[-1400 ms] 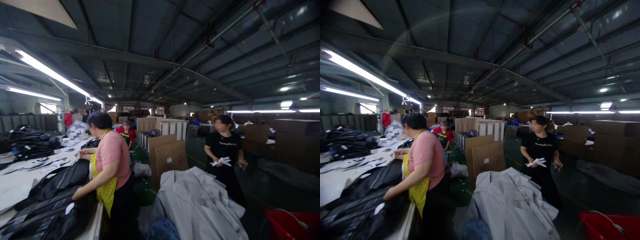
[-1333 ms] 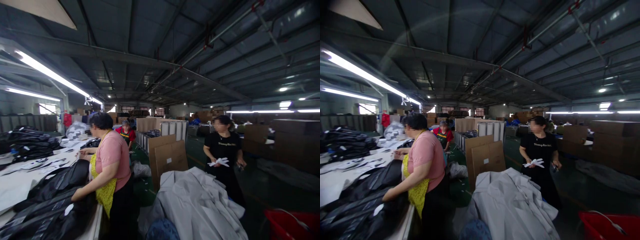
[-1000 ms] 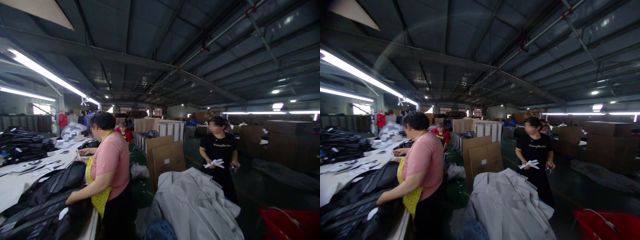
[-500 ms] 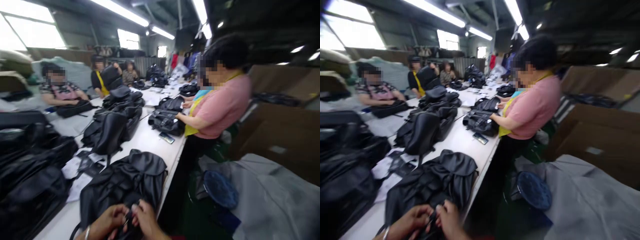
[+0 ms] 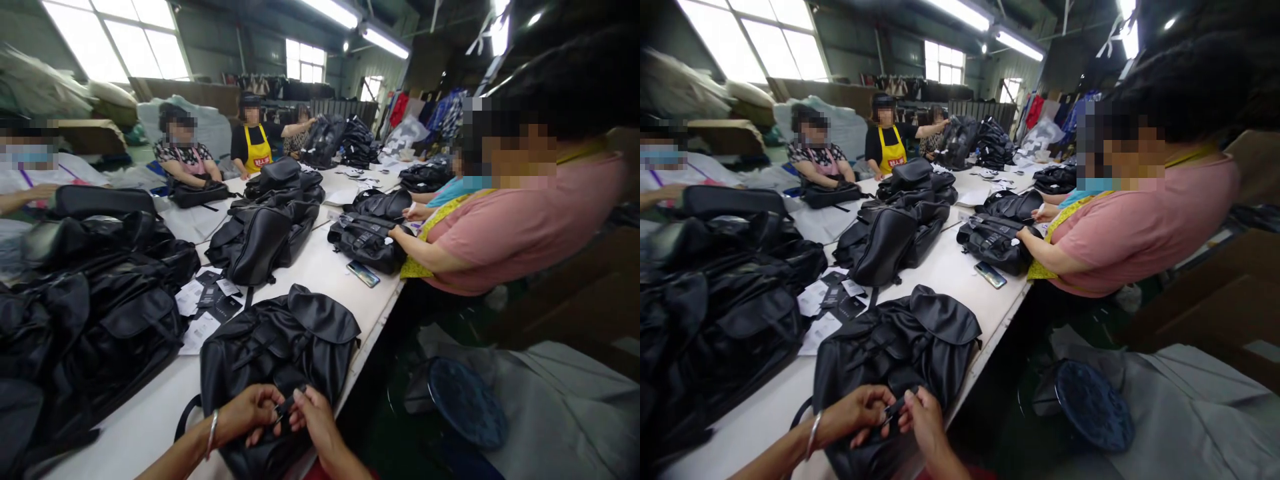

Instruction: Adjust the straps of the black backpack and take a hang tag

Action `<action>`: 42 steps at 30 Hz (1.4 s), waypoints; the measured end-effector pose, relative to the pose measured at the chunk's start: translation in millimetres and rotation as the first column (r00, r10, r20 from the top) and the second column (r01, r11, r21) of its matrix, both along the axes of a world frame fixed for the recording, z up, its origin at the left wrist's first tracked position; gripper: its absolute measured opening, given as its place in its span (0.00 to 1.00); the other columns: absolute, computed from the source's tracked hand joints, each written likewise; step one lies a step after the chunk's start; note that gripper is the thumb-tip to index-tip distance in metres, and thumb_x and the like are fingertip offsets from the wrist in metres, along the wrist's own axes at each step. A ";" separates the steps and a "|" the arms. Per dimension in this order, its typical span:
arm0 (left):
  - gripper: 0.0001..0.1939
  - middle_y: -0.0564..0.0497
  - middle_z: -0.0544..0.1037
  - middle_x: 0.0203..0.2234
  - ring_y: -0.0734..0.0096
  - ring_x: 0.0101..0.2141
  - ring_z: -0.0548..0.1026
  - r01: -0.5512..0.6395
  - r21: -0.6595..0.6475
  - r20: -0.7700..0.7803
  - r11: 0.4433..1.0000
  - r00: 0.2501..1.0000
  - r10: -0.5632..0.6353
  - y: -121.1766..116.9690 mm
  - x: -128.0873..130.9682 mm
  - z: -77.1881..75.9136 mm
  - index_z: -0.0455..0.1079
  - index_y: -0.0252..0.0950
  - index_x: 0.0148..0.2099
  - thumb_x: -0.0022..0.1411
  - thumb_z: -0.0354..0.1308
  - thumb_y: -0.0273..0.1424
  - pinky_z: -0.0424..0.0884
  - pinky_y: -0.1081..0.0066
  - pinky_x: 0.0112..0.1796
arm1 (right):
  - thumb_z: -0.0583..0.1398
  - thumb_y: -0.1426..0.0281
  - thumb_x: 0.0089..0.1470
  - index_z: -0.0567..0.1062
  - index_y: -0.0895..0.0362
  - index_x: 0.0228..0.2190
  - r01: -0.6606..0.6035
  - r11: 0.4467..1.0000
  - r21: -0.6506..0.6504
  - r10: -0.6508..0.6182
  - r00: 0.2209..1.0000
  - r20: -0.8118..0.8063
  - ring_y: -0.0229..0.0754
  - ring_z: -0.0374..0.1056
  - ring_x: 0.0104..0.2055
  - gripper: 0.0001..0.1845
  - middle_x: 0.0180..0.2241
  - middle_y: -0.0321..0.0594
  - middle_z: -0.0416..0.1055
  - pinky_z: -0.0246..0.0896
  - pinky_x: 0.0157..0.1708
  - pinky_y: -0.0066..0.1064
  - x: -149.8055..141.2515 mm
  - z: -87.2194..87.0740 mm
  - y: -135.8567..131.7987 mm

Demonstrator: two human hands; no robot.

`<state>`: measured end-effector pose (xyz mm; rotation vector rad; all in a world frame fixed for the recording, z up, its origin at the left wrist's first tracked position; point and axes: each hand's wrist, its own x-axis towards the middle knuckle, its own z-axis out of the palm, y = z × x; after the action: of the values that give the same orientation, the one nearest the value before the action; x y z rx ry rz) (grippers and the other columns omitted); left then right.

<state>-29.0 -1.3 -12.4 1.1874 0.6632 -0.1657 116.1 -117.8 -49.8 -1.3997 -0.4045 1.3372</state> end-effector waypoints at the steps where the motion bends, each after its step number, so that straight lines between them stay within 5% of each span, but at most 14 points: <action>1: 0.19 0.45 0.80 0.28 0.82 0.13 0.64 -0.003 -0.001 -0.001 1.000 1.000 0.003 -0.2 -0.2 -0.5 0.65 0.32 0.42 0.51 0.62 0.38 0.58 0.81 0.13 | 0.61 0.37 0.39 0.71 0.62 0.30 0.004 1.000 0.000 -0.004 1.000 -0.018 0.33 0.63 0.22 0.38 0.26 0.39 0.69 0.59 0.21 0.24 0.1 -0.1 -0.3; 13: 0.21 0.44 0.80 0.27 0.81 0.11 0.63 -0.036 0.002 -0.056 0.999 0.998 0.036 -1.0 6.6 -3.3 0.63 0.32 0.42 0.46 0.59 0.37 0.59 0.80 0.12 | 0.65 0.47 0.45 0.73 0.61 0.32 0.131 0.991 0.026 -0.124 0.972 -0.198 0.33 0.64 0.26 0.29 0.28 0.39 0.69 0.60 0.26 0.23 0.8 5.6 -8.9; 27: 0.20 0.43 0.80 0.27 0.81 0.10 0.62 -0.049 0.013 -0.089 0.999 0.995 0.050 -2.4 9.7 -7.7 0.64 0.31 0.41 0.44 0.56 0.33 0.60 0.81 0.10 | 0.71 0.48 0.33 0.70 0.59 0.30 0.295 0.952 -0.085 -0.306 0.896 -0.322 0.35 0.66 0.27 0.31 0.25 0.35 0.68 0.64 0.26 0.26 -3.4 0.5 -12.0; 34: 0.21 0.44 0.80 0.26 0.81 0.11 0.62 -0.051 0.003 -0.086 0.999 0.995 0.051 -1.0 7.3 -11.6 0.65 0.30 0.42 0.44 0.57 0.33 0.60 0.81 0.10 | 0.65 0.41 0.38 0.71 0.62 0.32 0.152 0.988 -0.021 -0.154 0.983 -0.098 0.35 0.65 0.24 0.36 0.25 0.36 0.68 0.62 0.23 0.26 -3.4 -9.2 -7.8; 42: 0.22 0.46 0.80 0.25 0.80 0.09 0.61 -0.068 0.020 -0.138 0.997 0.988 0.070 -3.4 9.9 -7.9 0.64 0.31 0.41 0.40 0.54 0.31 0.58 0.80 0.09 | 0.61 0.40 0.44 0.71 0.62 0.33 0.098 0.995 -0.008 -0.098 0.995 -0.021 0.36 0.64 0.25 0.35 0.27 0.38 0.67 0.62 0.24 0.27 -3.9 -11.4 -6.1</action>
<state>-19.1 -4.7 -20.3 1.1726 0.8281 -0.1867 112.2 -123.9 -61.2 -1.3922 -0.3130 1.2742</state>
